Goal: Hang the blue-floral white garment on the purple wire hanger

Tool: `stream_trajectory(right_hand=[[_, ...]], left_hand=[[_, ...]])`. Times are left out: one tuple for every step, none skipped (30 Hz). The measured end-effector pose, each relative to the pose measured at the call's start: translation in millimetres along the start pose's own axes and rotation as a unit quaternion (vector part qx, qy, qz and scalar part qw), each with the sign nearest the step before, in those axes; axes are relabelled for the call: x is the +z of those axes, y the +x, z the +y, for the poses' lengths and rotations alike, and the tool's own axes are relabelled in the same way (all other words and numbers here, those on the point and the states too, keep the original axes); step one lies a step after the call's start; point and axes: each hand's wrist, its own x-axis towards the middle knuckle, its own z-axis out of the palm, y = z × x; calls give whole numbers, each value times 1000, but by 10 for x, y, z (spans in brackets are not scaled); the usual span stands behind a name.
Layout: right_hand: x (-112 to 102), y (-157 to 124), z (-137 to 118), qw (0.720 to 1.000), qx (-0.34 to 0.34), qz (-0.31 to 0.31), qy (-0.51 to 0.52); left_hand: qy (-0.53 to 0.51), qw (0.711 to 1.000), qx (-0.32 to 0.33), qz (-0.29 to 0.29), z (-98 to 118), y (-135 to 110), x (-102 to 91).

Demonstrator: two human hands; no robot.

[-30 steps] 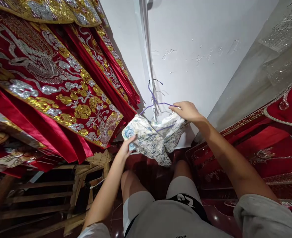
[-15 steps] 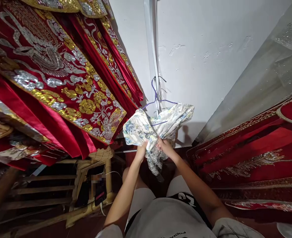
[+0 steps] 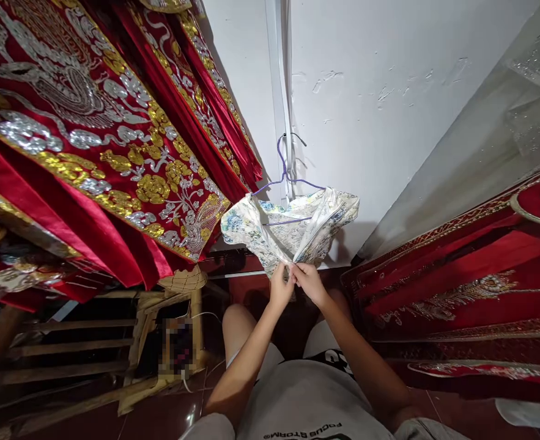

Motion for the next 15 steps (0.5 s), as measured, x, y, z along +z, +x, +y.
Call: stream_trajectory(right_hand=[[-28, 3, -44, 1000, -4, -9, -8], [-69, 25, -106, 1000, -6, -18, -14], [-123, 68, -196, 1000, -6, -20, -16], [-192, 131, -322, 1000, -6, -16, -12], [-274, 210, -489, 1000, -10, -6, -3], [-365, 301, -700, 1000, -18, 15, 9], [-462, 392, -949, 998, -44, 31, 27], [-558, 476, -1224, 995, -76, 57, 37], [-645, 543, -1507, 989, -115, 81, 44], [-715, 585, -1772, 980, -163, 105, 45], [-761, 599, -1994, 975, -199, 97, 27], [-779, 583, -2152, 973, -219, 77, -4], [-767, 543, -2227, 972, -225, 46, -41], [-728, 486, -2213, 973, -216, 6, -83], [-667, 421, -2113, 972, -192, -33, -131]], left_hand=[[-1, 1000, 3, -8, 20, 57, 17], [0, 1000, 13, -9, 31, 108, 24], [2, 1000, 26, -10, 33, 147, 23], [7, 999, 39, -16, 27, 169, 19], [13, 998, 47, -28, 12, 174, 13], [19, 998, 51, -43, -9, 161, 5], [26, 997, 50, -56, -33, 134, -6], [31, 996, 47, -68, -56, 98, -18], [34, 996, 42, -76, -75, 59, -34], [34, 995, 37, -81, -86, 21, -51], [29, 996, 30, -81, -88, -11, -69], [22, 996, 25, -82, -80, -36, -86], [12, 996, 22, -83, -64, -53, -100], [2, 996, 20, -84, -44, -64, -109], [-9, 996, 19, -85, -23, -72, -112]])
